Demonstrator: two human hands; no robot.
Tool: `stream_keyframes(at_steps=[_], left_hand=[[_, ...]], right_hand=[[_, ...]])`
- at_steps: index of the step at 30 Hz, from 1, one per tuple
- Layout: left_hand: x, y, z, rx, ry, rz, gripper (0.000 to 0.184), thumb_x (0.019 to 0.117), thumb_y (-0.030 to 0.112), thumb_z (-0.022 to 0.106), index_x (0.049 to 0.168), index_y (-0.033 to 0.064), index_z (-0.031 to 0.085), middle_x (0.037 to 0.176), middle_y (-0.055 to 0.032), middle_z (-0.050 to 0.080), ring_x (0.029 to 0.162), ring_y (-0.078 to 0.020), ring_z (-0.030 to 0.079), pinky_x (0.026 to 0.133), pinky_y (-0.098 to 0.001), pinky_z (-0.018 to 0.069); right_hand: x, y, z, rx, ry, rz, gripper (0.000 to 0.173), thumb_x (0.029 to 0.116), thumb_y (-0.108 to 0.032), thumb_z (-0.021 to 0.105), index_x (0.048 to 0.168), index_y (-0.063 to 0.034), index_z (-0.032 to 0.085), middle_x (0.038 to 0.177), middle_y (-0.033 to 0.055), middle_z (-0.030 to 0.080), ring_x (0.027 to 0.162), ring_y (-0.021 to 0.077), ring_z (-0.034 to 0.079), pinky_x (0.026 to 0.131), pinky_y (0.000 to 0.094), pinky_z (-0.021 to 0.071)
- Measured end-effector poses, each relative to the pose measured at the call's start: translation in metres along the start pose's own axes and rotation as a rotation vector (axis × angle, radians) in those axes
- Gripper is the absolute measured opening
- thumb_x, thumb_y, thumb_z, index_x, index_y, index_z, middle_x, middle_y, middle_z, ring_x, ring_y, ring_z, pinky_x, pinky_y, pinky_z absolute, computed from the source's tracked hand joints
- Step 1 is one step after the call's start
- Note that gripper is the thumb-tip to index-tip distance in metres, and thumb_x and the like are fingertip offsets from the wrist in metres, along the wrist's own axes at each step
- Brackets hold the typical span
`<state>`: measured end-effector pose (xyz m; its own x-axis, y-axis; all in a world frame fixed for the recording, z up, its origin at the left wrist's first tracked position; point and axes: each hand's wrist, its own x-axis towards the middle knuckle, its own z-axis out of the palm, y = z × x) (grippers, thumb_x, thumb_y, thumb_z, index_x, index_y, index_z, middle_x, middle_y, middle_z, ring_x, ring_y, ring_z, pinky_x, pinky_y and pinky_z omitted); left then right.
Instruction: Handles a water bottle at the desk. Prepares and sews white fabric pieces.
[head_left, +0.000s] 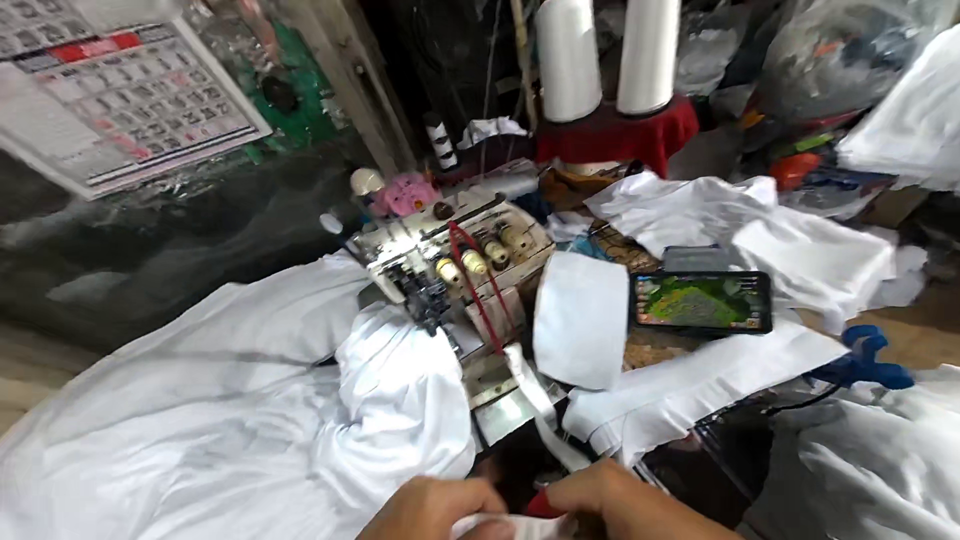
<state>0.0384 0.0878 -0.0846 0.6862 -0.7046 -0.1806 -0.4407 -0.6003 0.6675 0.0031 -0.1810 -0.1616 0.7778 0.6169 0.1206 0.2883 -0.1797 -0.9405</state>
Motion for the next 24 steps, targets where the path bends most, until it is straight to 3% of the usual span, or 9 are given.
stream_keyframes(at_steps=[3, 8, 11, 13, 14, 16, 18, 21, 24], left_hand=[[0.014, -0.011, -0.005, -0.085, 0.254, -0.006, 0.019, 0.1007, 0.033, 0.065, 0.099, 0.0172, 0.075, 0.076, 0.0068, 0.072, 0.061, -0.0046, 0.067, 0.056, -0.0265, 0.0589], [0.012, -0.013, -0.026, -0.255, 0.639, -0.125, 0.016, 0.0984, 0.026, 0.068, 0.094, 0.0122, 0.074, 0.076, -0.0029, 0.073, 0.061, -0.0187, 0.072, 0.053, -0.0320, 0.0635], [0.005, -0.010, -0.006, -0.123, 0.423, -0.173, 0.018, 0.0998, 0.029, 0.066, 0.099, 0.0136, 0.075, 0.083, 0.0020, 0.075, 0.068, -0.0112, 0.072, 0.059, -0.0306, 0.0635], [0.010, -0.009, 0.015, 0.082, 0.227, -0.174, 0.025, 0.1007, 0.033, 0.064, 0.114, 0.0155, 0.076, 0.100, 0.0000, 0.074, 0.081, -0.0119, 0.071, 0.072, -0.0347, 0.0619], [0.015, -0.009, 0.025, 0.160, 0.236, -0.164, 0.025, 0.1010, 0.034, 0.062, 0.114, 0.0172, 0.076, 0.101, -0.0004, 0.072, 0.081, -0.0118, 0.069, 0.072, -0.0340, 0.0606], [0.033, -0.010, 0.042, 0.277, 0.426, -0.151, 0.023, 0.1018, 0.032, 0.058, 0.104, 0.0198, 0.077, 0.091, 0.0025, 0.069, 0.072, -0.0088, 0.065, 0.063, -0.0297, 0.0574], [0.057, -0.014, 0.054, 0.415, 0.588, -0.164, 0.024, 0.1018, 0.031, 0.058, 0.105, 0.0191, 0.078, 0.092, 0.0022, 0.068, 0.069, -0.0087, 0.065, 0.058, -0.0286, 0.0572], [0.079, -0.021, 0.063, 0.581, 0.561, -0.233, 0.025, 0.0986, 0.035, 0.062, 0.109, 0.0180, 0.078, 0.101, -0.0020, 0.068, 0.072, -0.0134, 0.069, 0.058, -0.0324, 0.0588], [0.081, -0.022, 0.064, 0.652, 0.538, -0.222, 0.024, 0.0981, 0.035, 0.063, 0.107, 0.0193, 0.079, 0.098, -0.0018, 0.068, 0.071, -0.0138, 0.068, 0.055, -0.0318, 0.0579]], right_hand=[[0.008, 0.012, 0.015, 0.204, 0.158, 0.168, 0.020, 0.1042, -0.026, 0.062, 0.104, -0.0093, 0.072, 0.090, 0.0007, 0.077, 0.058, 0.0125, 0.069, 0.052, 0.0324, 0.0616], [0.010, 0.026, 0.033, 0.656, 0.372, 0.442, 0.020, 0.1033, -0.019, 0.063, 0.109, -0.0020, 0.070, 0.096, 0.0116, 0.077, 0.061, 0.0210, 0.071, 0.052, 0.0348, 0.0612], [0.009, 0.030, 0.041, 0.801, 0.415, 0.523, 0.020, 0.1047, -0.017, 0.059, 0.114, -0.0007, 0.067, 0.099, 0.0131, 0.076, 0.062, 0.0190, 0.070, 0.053, 0.0319, 0.0599], [0.008, 0.033, 0.042, 0.817, 0.424, 0.543, 0.020, 0.1050, -0.017, 0.059, 0.114, -0.0010, 0.067, 0.099, 0.0131, 0.077, 0.062, 0.0193, 0.071, 0.053, 0.0319, 0.0600], [0.008, 0.035, 0.042, 0.812, 0.426, 0.546, 0.020, 0.1050, -0.017, 0.059, 0.115, -0.0011, 0.067, 0.100, 0.0132, 0.077, 0.062, 0.0197, 0.071, 0.053, 0.0322, 0.0603], [0.007, 0.038, 0.042, 0.806, 0.423, 0.554, 0.020, 0.1048, -0.017, 0.059, 0.114, -0.0011, 0.066, 0.100, 0.0135, 0.076, 0.063, 0.0204, 0.071, 0.054, 0.0326, 0.0607], [0.007, 0.038, 0.042, 0.804, 0.422, 0.564, 0.019, 0.1043, -0.017, 0.060, 0.112, -0.0010, 0.067, 0.101, 0.0138, 0.076, 0.063, 0.0210, 0.072, 0.053, 0.0329, 0.0611], [0.007, 0.039, 0.043, 0.802, 0.429, 0.563, 0.019, 0.1041, -0.017, 0.061, 0.111, -0.0010, 0.067, 0.101, 0.0138, 0.076, 0.063, 0.0220, 0.072, 0.054, 0.0343, 0.0617], [0.008, 0.042, 0.042, 0.791, 0.433, 0.572, 0.019, 0.1040, -0.019, 0.061, 0.111, -0.0021, 0.066, 0.101, 0.0134, 0.076, 0.064, 0.0242, 0.073, 0.055, 0.0364, 0.0626]])
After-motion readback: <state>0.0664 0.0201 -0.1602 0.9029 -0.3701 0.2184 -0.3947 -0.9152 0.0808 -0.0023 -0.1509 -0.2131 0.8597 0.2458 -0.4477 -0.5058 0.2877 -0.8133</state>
